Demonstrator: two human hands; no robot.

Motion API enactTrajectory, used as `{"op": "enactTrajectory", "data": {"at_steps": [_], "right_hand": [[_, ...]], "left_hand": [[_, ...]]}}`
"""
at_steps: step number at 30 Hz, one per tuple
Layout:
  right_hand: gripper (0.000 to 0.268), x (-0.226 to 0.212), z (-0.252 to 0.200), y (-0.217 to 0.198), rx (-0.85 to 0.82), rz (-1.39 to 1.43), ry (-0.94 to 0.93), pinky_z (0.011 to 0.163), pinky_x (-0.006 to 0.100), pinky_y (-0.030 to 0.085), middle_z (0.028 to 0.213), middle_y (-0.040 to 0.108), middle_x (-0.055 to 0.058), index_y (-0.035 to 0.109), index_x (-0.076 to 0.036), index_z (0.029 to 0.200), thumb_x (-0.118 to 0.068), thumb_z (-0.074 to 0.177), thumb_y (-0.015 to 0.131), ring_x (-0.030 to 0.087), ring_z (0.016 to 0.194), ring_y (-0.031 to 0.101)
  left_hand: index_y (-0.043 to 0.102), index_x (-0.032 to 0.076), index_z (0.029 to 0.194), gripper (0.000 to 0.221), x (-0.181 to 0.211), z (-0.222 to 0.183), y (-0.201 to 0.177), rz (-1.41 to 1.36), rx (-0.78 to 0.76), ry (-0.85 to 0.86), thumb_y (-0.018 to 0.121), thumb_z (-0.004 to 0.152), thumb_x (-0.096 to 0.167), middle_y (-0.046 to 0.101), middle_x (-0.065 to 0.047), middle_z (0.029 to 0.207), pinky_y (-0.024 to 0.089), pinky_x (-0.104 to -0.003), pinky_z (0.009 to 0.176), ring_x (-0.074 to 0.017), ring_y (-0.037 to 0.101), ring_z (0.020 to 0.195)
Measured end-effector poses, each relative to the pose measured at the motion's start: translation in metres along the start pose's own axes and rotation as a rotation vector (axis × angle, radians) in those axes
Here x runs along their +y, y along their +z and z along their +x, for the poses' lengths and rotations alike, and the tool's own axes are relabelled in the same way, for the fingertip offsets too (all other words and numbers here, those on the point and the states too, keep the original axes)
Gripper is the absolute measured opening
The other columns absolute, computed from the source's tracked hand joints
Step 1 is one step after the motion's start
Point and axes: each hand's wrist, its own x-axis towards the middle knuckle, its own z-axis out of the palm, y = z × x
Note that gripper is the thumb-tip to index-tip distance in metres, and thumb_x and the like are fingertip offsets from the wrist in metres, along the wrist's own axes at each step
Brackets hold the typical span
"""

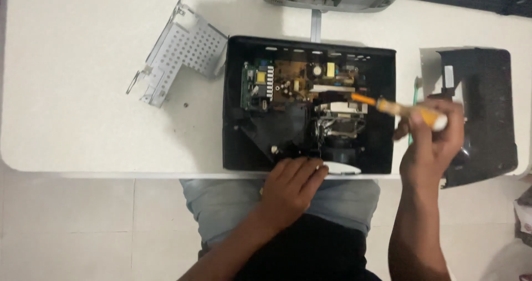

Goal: Removing an internal metal shield and using a screwdriver to adjust or connect internal components of a projector.

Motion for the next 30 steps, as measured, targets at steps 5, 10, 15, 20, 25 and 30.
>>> {"op": "enactTrajectory", "data": {"at_steps": [5,10,15,20,25,30], "right_hand": [[0.026,0.026,-0.022,0.001,0.083,0.154,0.158,0.05,0.024,0.047,0.097,0.052,0.006,0.047,-0.008,0.112,-0.025,0.1,0.063,0.012,0.061,0.052],[0.027,0.034,-0.027,-0.002,0.163,0.224,0.252,0.049,0.026,0.048,0.093,0.05,0.007,0.047,-0.008,0.11,-0.026,0.098,0.063,0.015,0.057,0.05],[0.03,0.029,-0.026,-0.001,0.192,0.235,0.37,0.046,0.022,0.049,0.093,0.056,0.004,0.051,-0.009,0.11,-0.031,0.095,0.065,0.011,0.057,0.054],[0.032,0.037,-0.027,-0.005,0.179,0.279,0.369,0.042,0.025,0.046,0.091,0.054,0.009,0.048,-0.008,0.109,-0.031,0.096,0.066,0.018,0.058,0.055],[0.036,0.029,-0.026,0.002,0.183,0.178,0.387,0.043,0.024,0.043,0.088,0.054,0.007,0.047,-0.008,0.109,-0.035,0.094,0.065,0.015,0.052,0.05],[0.036,0.029,-0.029,0.001,0.194,0.117,0.406,0.044,0.023,0.045,0.091,0.055,0.009,0.049,-0.006,0.109,-0.033,0.092,0.065,0.014,0.055,0.05]], "left_hand": [[0.072,0.007,0.115,0.018,0.004,-0.002,-0.004,-0.005,-0.115,-0.076,0.055,0.108,0.008,0.071,-0.009,0.119,0.05,-0.041,0.083,-0.0276,0.066,0.102],[0.069,0.004,0.119,0.021,0.005,0.002,-0.008,-0.093,-0.172,-0.102,0.052,0.109,0.009,0.072,-0.012,0.119,0.051,-0.041,0.079,-0.0273,0.067,0.098],[0.078,0.013,0.109,0.01,0.007,0.0,-0.003,0.013,-0.124,-0.119,0.072,0.104,0.019,0.077,-0.001,0.114,0.053,-0.034,0.079,-0.0169,0.071,0.092],[0.08,0.014,0.106,0.012,0.005,0.007,-0.006,0.032,-0.13,-0.114,0.069,0.105,0.019,0.079,0.0,0.111,0.054,-0.03,0.08,-0.0135,0.071,0.09],[0.079,0.017,0.105,0.014,0.005,0.012,-0.006,0.086,-0.112,-0.097,0.066,0.106,0.02,0.078,0.003,0.109,0.052,-0.027,0.079,-0.0112,0.069,0.087],[0.08,0.017,0.106,0.01,0.005,0.016,-0.01,0.093,-0.136,-0.109,0.07,0.104,0.022,0.079,0.004,0.109,0.051,-0.026,0.081,-0.0098,0.07,0.088]]}}
